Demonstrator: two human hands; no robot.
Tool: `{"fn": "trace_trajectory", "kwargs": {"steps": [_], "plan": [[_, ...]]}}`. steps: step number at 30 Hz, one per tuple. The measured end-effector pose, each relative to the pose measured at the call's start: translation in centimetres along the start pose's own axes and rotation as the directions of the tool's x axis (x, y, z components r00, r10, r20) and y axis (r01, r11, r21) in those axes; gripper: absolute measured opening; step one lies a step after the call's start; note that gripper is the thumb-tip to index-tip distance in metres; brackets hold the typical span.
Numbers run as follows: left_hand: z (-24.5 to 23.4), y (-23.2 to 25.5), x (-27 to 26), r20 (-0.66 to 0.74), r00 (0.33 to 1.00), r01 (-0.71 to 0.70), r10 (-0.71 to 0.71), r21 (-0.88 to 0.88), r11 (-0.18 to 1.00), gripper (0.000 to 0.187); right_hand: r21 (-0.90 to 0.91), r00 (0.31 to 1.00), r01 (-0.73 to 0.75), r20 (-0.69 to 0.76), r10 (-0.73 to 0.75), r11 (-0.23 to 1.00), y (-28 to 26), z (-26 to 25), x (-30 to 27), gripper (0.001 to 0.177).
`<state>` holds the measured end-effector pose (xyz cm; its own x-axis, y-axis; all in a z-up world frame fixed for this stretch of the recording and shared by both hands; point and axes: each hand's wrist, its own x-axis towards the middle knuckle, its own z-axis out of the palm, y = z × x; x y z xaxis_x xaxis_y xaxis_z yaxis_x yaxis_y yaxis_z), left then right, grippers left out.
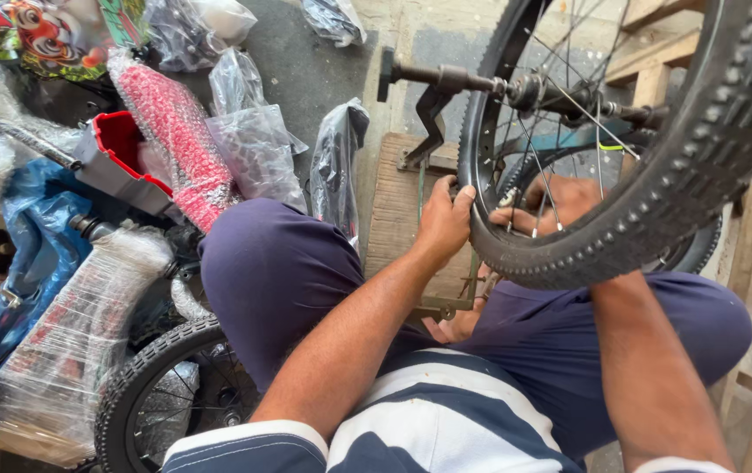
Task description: The person sits on the floor and uses pliers to adjust the spokes of a bicycle wheel mounted on a truing stand. They rotate the wheel and tighten or loosen individual spokes to align the rim.
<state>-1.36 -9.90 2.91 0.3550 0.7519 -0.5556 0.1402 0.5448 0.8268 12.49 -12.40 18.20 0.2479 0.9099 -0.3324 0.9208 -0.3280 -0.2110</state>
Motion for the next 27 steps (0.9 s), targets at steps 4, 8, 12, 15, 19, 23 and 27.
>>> {"fn": "trace_trajectory", "kwargs": {"steps": [4, 8, 12, 15, 19, 23, 27], "plan": [[0.1, -0.1, 0.2, -0.009, 0.999, -0.039, 0.039, -0.029, 0.999, 0.054, -0.237, 0.992, 0.122, 0.011, -0.123, 0.964, -0.9, 0.2, 0.9, 0.072], [0.1, -0.1, 0.3, -0.003, 0.999, -0.043, 0.043, -0.072, 0.996, 0.052, -0.061, 0.984, 0.152, 0.101, -0.145, 0.986, 0.1, 0.6, 1.6, 0.059], [0.1, 0.1, 0.2, -0.003, 0.999, -0.044, 0.044, -0.058, 0.997, 0.049, 0.39, 0.971, 0.031, 0.208, -0.121, 0.92, 1.7, 1.0, 1.8, 0.045], [-0.1, 0.2, 0.2, -0.03, 0.999, -0.042, 0.042, -0.002, 0.999, 0.05, 0.416, 0.976, 0.148, 0.088, -0.201, 0.897, 2.6, 1.2, 1.4, 0.042], [0.2, 0.0, 0.3, -0.06, 0.997, -0.041, 0.044, 0.041, 0.998, 0.051, 0.627, 0.996, -0.004, -0.066, 0.058, 0.779, 2.6, 3.9, -0.1, 0.037], [0.3, 0.0, 0.3, -0.074, 0.997, -0.03, 0.034, 0.047, 0.998, 0.055, 0.746, 0.953, -0.18, -0.03, 0.302, 0.641, 2.6, 5.2, -0.7, 0.032], [-0.4, 1.3, -0.4, -0.077, 0.995, 0.061, -0.056, 0.059, 0.996, 0.059, 0.694, 0.887, -0.068, -0.288, 0.362, 0.717, 2.8, 4.8, -0.7, 0.029]]}}
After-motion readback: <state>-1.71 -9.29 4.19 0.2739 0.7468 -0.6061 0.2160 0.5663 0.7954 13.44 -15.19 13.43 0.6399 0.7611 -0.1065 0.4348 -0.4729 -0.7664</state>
